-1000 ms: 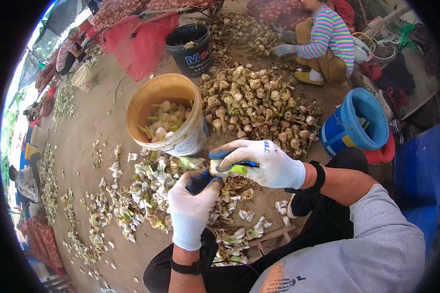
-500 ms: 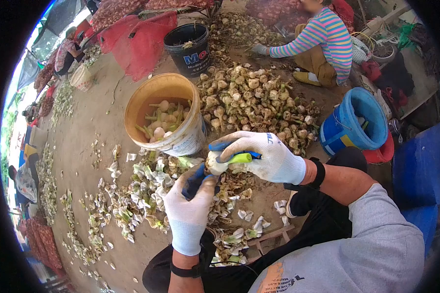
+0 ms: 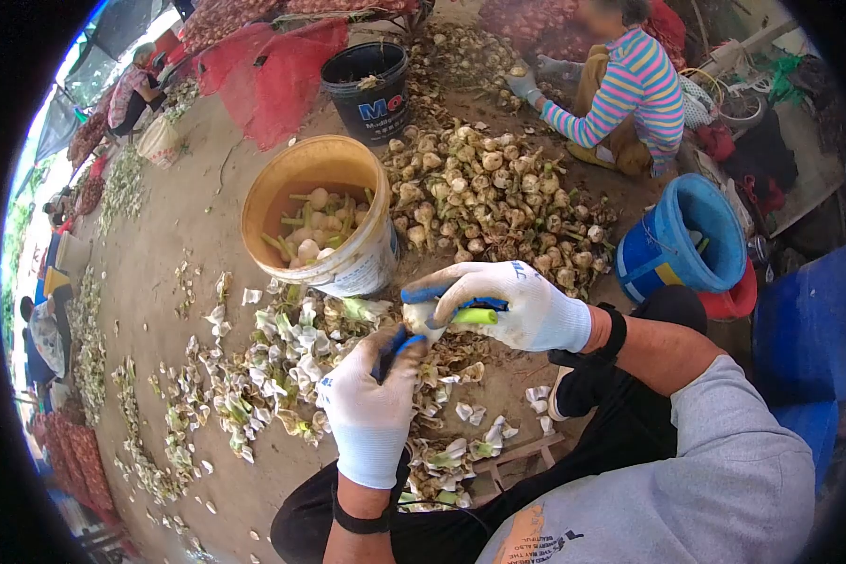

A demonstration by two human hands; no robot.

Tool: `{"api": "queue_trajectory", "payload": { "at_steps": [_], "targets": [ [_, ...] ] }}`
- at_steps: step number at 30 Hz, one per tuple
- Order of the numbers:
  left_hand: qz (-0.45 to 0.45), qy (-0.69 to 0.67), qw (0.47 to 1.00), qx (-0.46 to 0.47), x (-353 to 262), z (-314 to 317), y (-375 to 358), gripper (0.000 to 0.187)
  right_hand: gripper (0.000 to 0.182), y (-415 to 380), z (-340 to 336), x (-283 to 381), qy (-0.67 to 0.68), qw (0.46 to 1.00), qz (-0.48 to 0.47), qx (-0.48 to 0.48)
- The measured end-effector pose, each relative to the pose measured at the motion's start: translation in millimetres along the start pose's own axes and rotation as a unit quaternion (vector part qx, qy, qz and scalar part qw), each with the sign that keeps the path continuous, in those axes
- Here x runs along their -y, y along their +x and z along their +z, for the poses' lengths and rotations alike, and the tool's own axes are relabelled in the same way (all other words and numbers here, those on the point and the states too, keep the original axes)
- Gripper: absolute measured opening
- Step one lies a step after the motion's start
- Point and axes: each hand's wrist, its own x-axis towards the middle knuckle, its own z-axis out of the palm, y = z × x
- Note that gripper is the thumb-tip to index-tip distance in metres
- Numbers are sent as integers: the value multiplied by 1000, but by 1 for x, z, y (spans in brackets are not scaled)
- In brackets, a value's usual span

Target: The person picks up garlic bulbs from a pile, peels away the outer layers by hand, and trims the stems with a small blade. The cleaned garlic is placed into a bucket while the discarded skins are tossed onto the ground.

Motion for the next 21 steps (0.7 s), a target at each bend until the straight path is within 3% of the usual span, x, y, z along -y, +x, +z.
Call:
{"api": "queue_trajectory", "payload": {
  "at_steps": [13, 16, 20, 21],
  "targets": [
    [-72, -35, 996, 28, 1, -3, 0, 17, 15, -3, 12, -1, 31, 999, -21, 1],
    [-70, -26, 997, -3, 0, 1, 1, 14, 16, -1, 12, 3, 41, 999, -25, -4],
    [-132, -141, 981, 1, 2, 3, 3, 12, 15, -3, 12, 10, 61, 996, 38, -55],
    [-158, -214, 964, 5, -1, 2, 3, 12, 16, -4, 10, 7, 141, 982, 105, -74]
  ]
}}
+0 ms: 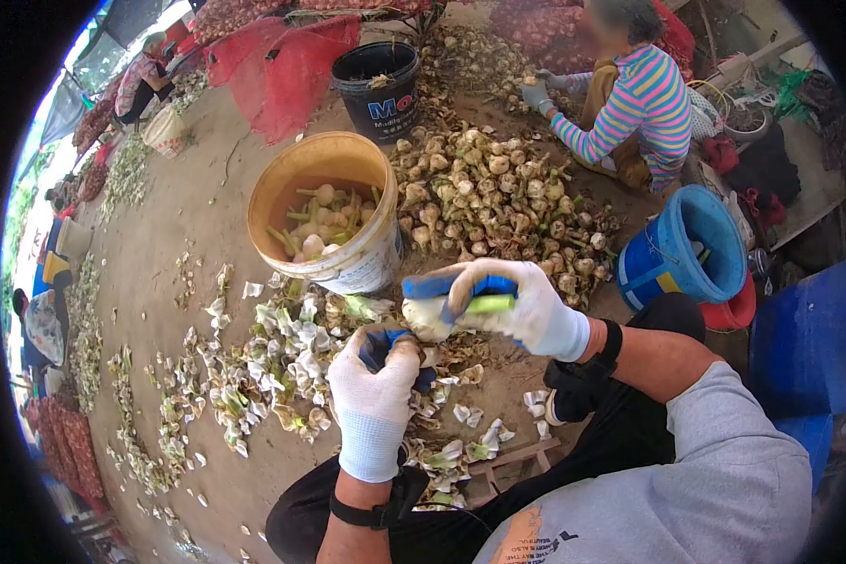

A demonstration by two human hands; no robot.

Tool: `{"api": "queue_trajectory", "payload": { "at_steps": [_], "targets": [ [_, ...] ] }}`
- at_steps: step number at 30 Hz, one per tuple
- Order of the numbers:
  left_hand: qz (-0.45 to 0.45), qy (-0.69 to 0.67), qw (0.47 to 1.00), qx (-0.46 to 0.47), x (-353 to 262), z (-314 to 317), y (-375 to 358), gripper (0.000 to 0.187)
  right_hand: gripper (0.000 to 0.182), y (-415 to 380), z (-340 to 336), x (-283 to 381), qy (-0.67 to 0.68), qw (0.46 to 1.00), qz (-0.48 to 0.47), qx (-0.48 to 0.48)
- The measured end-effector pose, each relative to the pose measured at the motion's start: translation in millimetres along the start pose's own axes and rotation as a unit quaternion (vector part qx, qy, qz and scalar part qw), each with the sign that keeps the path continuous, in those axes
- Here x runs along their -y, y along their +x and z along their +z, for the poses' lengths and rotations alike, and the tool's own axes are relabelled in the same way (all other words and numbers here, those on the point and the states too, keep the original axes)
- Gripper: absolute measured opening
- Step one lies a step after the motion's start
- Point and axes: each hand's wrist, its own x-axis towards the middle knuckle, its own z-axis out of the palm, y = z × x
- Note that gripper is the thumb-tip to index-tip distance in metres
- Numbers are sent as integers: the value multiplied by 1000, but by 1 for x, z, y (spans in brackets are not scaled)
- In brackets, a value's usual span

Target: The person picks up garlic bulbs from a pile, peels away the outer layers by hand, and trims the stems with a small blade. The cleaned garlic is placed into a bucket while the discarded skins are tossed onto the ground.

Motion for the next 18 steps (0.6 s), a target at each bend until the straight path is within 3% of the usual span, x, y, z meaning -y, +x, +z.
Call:
{"api": "queue_trajectory", "payload": {
  "at_steps": [1, 3, 6, 9, 13, 15, 18],
  "targets": [
    [-29, -73, 997, 11, -2, 0, 0, 12, 17, 0, -2, -3, 77, 994, 71, -21],
    [-38, -108, 993, 15, 1, 0, 2, 14, 21, 1, -6, -10, 111, 989, 92, -35],
    [-43, -156, 987, -8, -1, -3, 4, 16, 21, 4, -8, -16, 406, 903, 125, -59],
    [-21, -148, 988, -27, 0, -5, 4, 20, 20, 2, -8, -12, 398, 902, 143, -86],
    [-27, -81, 995, 42, -2, 1, 0, 27, 18, 2, -15, -22, 329, 929, 153, -71],
    [-22, -54, 997, 54, -1, 5, 0, 27, 15, 2, -18, -21, 151, 981, 115, -30],
    [-42, -42, 997, 58, -2, 3, 1, 24, 14, 1, -15, -8, 51, 994, 94, 11]
  ]
}}
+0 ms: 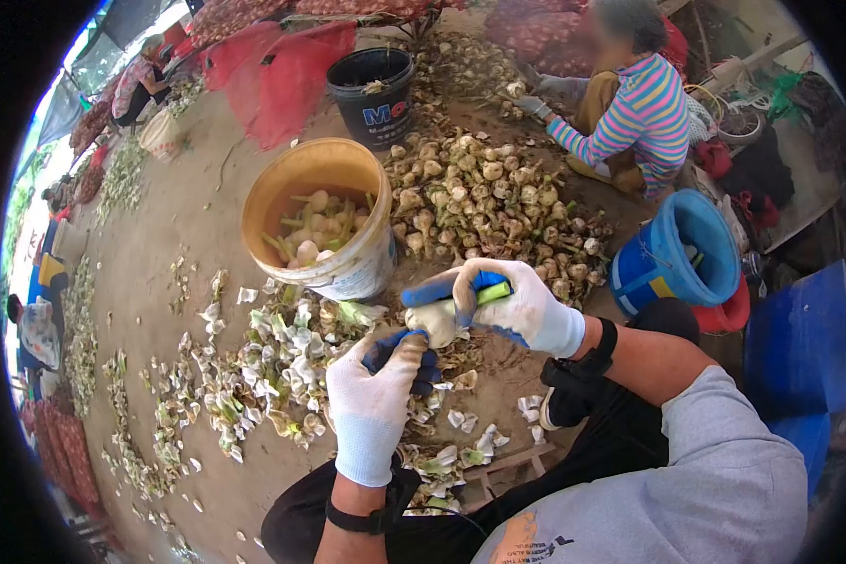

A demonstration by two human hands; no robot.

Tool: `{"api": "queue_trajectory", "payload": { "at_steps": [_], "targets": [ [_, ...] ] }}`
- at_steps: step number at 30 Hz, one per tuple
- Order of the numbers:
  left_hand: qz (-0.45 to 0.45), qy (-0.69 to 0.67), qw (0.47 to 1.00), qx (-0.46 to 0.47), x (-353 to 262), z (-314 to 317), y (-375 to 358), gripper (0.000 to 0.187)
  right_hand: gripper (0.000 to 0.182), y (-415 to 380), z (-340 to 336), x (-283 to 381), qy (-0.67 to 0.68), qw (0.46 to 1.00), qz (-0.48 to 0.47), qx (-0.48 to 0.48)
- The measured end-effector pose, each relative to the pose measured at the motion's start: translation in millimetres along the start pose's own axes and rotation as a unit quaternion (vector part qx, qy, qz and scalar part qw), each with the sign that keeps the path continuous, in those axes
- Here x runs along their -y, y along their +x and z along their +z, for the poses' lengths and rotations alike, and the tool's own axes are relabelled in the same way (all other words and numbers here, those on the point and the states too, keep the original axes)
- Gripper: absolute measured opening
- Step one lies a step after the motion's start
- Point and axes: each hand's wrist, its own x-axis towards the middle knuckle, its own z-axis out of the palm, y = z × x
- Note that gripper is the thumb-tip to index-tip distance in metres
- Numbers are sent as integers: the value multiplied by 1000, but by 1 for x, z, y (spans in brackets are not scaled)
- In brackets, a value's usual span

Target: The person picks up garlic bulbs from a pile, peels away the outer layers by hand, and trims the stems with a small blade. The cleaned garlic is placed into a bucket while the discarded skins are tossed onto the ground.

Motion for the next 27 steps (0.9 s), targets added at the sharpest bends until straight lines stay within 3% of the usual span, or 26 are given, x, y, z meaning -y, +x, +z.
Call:
{"api": "queue_trajectory", "payload": {
  "at_steps": [1, 3, 17, 19, 20, 21, 23, 25, 27],
  "targets": [
    [0, 1, 1000, -1, -1, -1, 0, 24, 14, 0, 3, 1, 1, 1000, 0, 1],
    [-15, 6, 1000, 10, -5, -1, -3, 20, 16, -2, 10, 2, -82, 993, -87, 9],
    [27, 27, 997, -64, 7, -2, 1, 13, 15, -6, 26, -1, -45, 997, -64, -19],
    [25, -6, 998, -62, -1, -2, -3, 11, 13, 2, 18, -9, 71, 997, -16, -29],
    [-2, -69, 996, -52, -9, -1, -5, 11, 14, 7, 15, -13, 280, 959, 41, -18],
    [-28, -131, 990, -39, -13, 0, -6, 10, 17, 10, 7, -23, 388, 920, 51, 37],
    [-18, -147, 988, -48, -9, -2, -4, 13, 15, 17, 0, -42, 451, 890, 61, 27],
    [27, -70, 992, -106, -5, -3, -2, 22, 18, 14, -2, -47, 492, 868, 65, 21],
    [47, -2, 994, -94, -1, -5, -1, 27, 21, 12, -3, -47, 535, 842, 69, 14]
  ]
}}
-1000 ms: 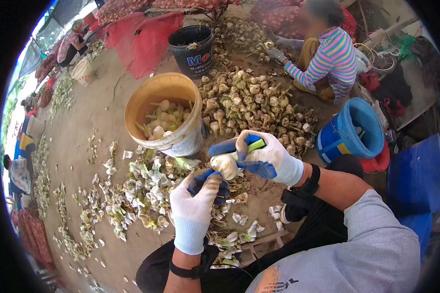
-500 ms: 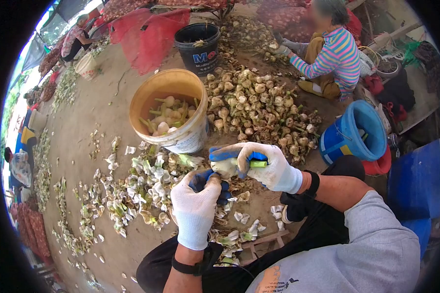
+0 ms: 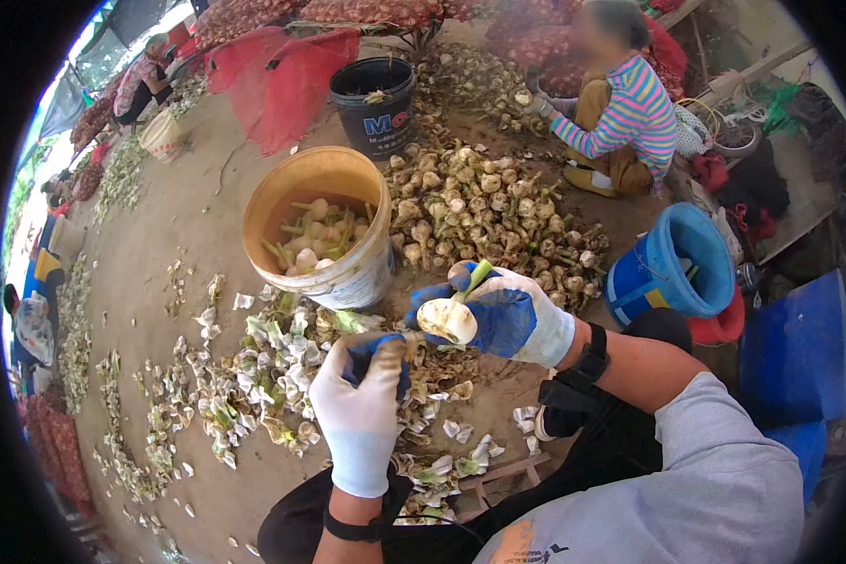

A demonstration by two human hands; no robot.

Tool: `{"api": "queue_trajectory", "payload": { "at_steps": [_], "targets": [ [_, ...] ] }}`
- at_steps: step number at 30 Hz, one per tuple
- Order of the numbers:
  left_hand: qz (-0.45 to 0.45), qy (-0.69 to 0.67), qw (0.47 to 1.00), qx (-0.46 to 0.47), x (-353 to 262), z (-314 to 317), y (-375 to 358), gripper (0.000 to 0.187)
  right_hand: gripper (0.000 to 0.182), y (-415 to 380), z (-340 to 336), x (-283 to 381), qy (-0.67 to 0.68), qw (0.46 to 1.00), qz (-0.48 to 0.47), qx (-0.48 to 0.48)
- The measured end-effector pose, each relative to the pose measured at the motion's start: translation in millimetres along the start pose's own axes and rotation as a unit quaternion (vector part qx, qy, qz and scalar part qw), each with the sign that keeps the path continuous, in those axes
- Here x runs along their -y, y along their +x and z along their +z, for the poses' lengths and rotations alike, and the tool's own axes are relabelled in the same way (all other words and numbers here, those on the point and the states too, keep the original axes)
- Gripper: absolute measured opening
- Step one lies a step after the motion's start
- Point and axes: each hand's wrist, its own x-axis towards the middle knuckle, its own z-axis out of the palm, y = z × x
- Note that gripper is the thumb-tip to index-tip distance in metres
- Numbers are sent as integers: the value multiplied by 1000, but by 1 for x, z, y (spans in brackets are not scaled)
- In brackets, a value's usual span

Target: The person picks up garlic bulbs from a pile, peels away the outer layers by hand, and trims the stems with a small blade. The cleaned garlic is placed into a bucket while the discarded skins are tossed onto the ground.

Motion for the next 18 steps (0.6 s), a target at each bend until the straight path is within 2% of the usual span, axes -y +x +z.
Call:
{"api": "queue_trajectory", "payload": {
  "at_steps": [2, 4, 6, 7, 8, 9, 10, 11, 13, 15, 17, 18],
  "targets": [
    [186, 132, 974, -5, 5, 1, -2, 27, 27, 0, -2, -1, -33, 999, 1, -22],
    [201, 137, 970, 15, 3, 0, -2, 27, 28, -2, 3, -1, -40, 999, 16, -22],
    [307, 256, 916, 33, -4, 0, -3, 29, 30, -5, 10, -3, -51, 998, 33, -20],
    [317, 238, 917, 29, -3, 3, -3, 31, 31, -7, 12, -5, -299, 951, -76, 33],
    [317, 238, 918, 29, -3, 3, -3, 31, 32, -9, 12, -7, -523, 829, -178, 83],
    [309, 240, 920, 34, -3, 3, -3, 30, 32, -8, 9, -7, -523, 830, -178, 83],
    [301, 241, 922, 39, -3, 3, -3, 29, 31, -5, 3, -5, -311, 947, -64, 36],
    [301, 242, 922, 40, -3, 2, -3, 29, 31, -2, 2, -4, -77, 995, 55, -13],
    [338, 271, 899, 54, 0, -1, 0, 26, 31, 0, 2, -1, -98, 993, 71, -11],
    [338, 291, 892, 69, 4, -6, 1, 26, 31, 0, 9, -1, -118, 989, 87, -8],
    [339, 308, 885, 85, 4, -7, -1, 26, 31, -1, 18, 0, -228, 968, 87, -54],
    [331, 334, 878, 89, 1, -6, -3, 25, 31, 0, 18, 1, -226, 969, 85, -56]
  ]
}}
